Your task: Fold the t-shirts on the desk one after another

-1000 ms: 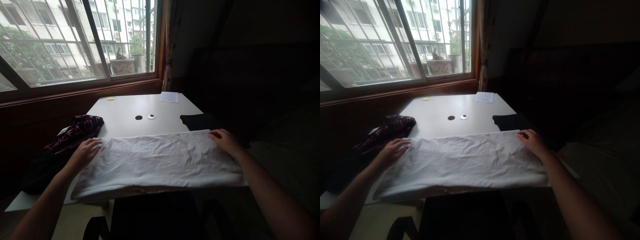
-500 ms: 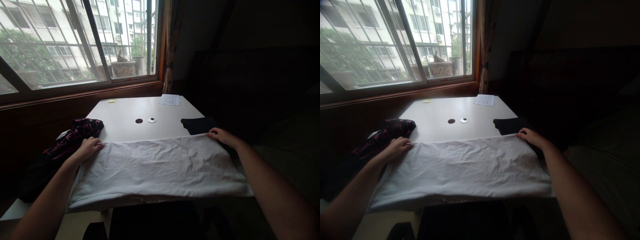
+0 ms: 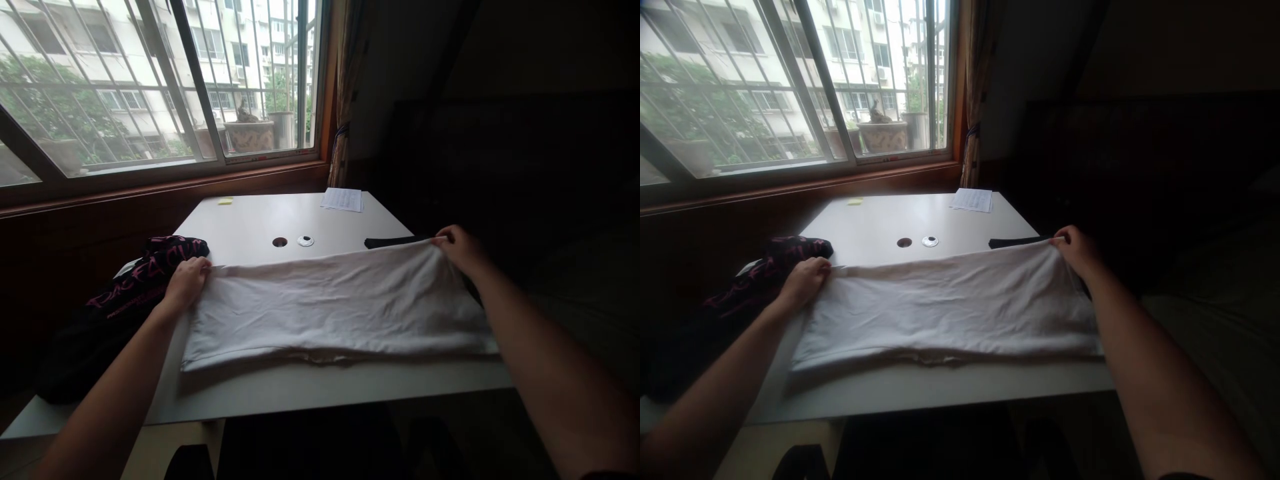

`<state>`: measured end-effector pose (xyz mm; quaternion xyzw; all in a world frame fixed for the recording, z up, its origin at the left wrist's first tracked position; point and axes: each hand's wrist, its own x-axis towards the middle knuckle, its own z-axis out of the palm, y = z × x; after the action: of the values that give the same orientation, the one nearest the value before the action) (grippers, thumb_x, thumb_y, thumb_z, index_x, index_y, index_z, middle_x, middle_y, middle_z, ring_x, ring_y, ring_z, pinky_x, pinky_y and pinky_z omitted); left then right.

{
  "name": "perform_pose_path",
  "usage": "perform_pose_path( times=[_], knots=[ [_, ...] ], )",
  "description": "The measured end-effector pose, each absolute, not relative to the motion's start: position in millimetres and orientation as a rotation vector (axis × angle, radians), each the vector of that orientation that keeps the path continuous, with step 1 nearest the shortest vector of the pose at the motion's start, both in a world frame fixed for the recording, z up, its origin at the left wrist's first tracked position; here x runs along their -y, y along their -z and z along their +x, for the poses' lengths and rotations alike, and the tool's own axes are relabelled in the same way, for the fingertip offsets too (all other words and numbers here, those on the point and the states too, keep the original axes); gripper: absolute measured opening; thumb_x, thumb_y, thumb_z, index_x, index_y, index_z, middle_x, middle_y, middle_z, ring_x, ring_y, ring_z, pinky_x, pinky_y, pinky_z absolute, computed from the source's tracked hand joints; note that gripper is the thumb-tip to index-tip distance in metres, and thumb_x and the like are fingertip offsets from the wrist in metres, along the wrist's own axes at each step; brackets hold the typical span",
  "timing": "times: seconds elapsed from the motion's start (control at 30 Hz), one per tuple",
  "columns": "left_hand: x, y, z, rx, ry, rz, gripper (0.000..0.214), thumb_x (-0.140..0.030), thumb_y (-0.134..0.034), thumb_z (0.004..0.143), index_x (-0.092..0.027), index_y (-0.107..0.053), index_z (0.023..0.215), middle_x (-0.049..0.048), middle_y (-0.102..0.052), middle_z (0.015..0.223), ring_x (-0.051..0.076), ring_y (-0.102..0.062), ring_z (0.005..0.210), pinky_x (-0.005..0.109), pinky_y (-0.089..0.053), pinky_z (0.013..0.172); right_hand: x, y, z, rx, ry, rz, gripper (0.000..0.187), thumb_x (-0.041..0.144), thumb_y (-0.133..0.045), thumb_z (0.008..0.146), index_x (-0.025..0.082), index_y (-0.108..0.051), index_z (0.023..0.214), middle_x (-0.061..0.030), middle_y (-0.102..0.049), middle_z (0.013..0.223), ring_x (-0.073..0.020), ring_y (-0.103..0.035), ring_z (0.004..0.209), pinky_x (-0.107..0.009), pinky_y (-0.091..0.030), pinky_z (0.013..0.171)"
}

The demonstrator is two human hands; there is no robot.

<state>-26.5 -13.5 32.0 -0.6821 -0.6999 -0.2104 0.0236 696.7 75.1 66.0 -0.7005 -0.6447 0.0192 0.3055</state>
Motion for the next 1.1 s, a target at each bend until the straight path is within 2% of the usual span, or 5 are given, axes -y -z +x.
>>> perform_pose_path(
  times=[0.2,0.47,0.6,0.77,1.1],
  knots=[
    [27.0,-34.0,13.7,1.836,0.745,-2.301,0.024,-0.030,-0.053,0.095,-0.021,-0.071,0.106,0.0105,-0.067,0.111,0.028,-0.056,0.106,0.041,-0.046,0.095,-58.4,-48.8,637.6,1.900,0.182,-1.698,0.011,0.021,-0.061,0.086,0.022,-0.070,0.093,-0.0103,-0.067,0.110,-0.0282,-0.061,0.103,-0.042,-0.047,0.097],
    [123.3,-49.6,57.1,1.477,0.604,-3.107,0.016,-0.038,-0.062,0.097,-0.024,-0.068,0.100,0.0058,-0.065,0.100,0.019,-0.060,0.094,0.030,-0.051,0.084,54.8,-41.9,483.4,2.374,-0.297,-1.023,0.008,0.030,-0.060,0.096,0.025,-0.065,0.093,-0.0042,-0.065,0.094,-0.0219,-0.063,0.084,-0.037,-0.052,0.080],
    [157.0,-39.1,47.0,1.530,0.479,-3.076,0.013,-0.036,-0.069,0.092,-0.024,-0.066,0.099,0.0054,-0.065,0.102,0.020,-0.059,0.095,0.030,-0.050,0.083,104.2,-35.7,417.5,2.577,-0.324,-0.826,0.017,0.038,-0.071,0.091,0.025,-0.065,0.101,-0.0049,-0.066,0.104,-0.0230,-0.061,0.093,-0.035,-0.051,0.081],
    [171.9,-24.7,9.0,1.571,0.544,-2.915,0.009,-0.021,-0.054,0.099,-0.022,-0.062,0.096,0.0047,-0.062,0.098,0.017,-0.057,0.090,0.028,-0.048,0.080,120.9,-21.3,387.3,2.654,-0.165,-0.844,0.004,0.019,-0.066,0.091,0.021,-0.063,0.090,-0.0051,-0.064,0.094,-0.0210,-0.058,0.089,-0.032,-0.048,0.077],
    [179.9,-28.6,-0.4,1.393,0.516,-2.630,0.016,-0.010,-0.050,0.096,-0.021,-0.055,0.085,0.0023,-0.057,0.086,0.017,-0.053,0.079,0.027,-0.045,0.071,124.5,-20.0,383.2,2.473,-0.132,-0.860,0.016,0.005,-0.059,0.085,0.020,-0.059,0.087,-0.0045,-0.060,0.087,-0.0205,-0.055,0.085,-0.031,-0.046,0.077]
  ],
)
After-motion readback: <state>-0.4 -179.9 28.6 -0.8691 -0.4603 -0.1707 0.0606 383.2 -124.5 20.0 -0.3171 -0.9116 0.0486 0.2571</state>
